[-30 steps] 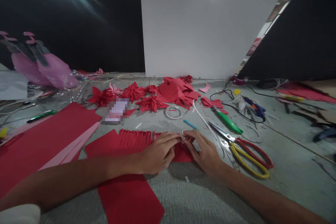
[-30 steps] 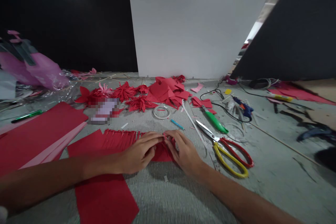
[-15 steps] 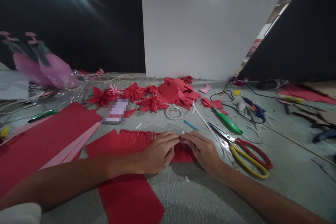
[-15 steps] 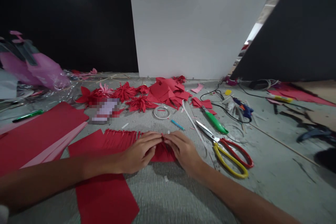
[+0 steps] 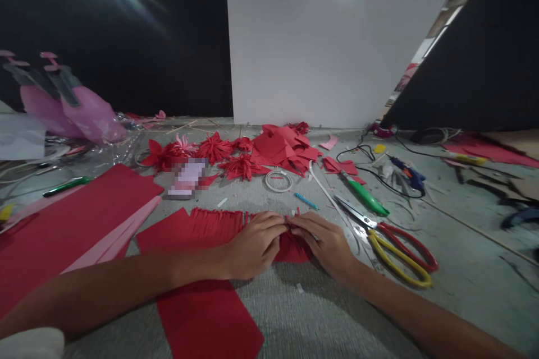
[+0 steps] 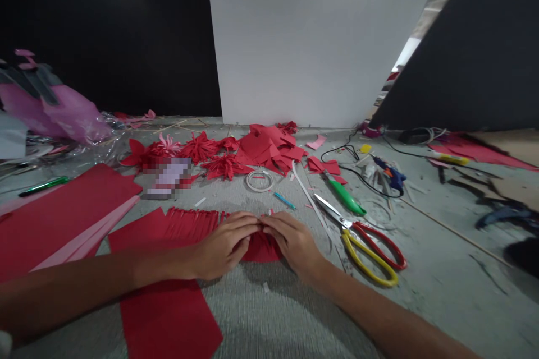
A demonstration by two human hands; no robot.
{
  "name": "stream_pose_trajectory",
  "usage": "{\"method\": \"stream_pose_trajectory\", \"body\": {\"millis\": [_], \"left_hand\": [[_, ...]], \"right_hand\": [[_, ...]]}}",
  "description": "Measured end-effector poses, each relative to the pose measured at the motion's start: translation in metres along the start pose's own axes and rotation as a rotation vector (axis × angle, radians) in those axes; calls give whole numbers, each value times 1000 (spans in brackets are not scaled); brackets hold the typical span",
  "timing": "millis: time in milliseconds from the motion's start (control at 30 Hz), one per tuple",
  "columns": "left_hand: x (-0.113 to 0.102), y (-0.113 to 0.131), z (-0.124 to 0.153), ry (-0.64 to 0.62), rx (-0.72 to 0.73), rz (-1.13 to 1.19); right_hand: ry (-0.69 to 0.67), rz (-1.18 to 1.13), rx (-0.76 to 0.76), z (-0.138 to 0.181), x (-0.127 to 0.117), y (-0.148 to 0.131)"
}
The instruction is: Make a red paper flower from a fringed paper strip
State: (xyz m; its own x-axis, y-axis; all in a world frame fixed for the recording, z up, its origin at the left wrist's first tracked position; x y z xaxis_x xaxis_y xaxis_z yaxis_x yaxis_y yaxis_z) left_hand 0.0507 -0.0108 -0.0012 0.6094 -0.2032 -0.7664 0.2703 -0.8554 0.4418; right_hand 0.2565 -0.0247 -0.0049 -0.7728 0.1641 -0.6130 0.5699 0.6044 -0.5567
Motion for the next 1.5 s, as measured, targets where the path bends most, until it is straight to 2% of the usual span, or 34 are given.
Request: {"method": "stream_pose_trajectory", "body": {"millis": [400, 1167, 1500], "left_hand": [[1, 0, -1, 35, -10, 0], [2, -1, -2, 18, 6, 8], [1, -1, -1, 23, -4, 12]], "right_hand": [[8, -17, -26, -1, 0, -1], [56, 31, -3, -1, 1, -2], [57, 20, 35, 4, 3, 6]]}}
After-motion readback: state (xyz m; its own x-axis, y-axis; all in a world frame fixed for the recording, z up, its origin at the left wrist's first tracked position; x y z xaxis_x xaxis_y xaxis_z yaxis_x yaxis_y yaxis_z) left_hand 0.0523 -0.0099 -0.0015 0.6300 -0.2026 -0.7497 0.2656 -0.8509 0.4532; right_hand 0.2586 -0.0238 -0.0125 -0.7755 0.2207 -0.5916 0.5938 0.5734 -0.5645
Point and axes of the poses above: each hand's wrist, its own z-axis away from the middle knuckle, its own x-axis out of the palm, y = z × x, the point moved 1 cm from there along -z, towards the middle knuckle, and after that the axes turned 5 degrees about x, right-handed, at the moved point
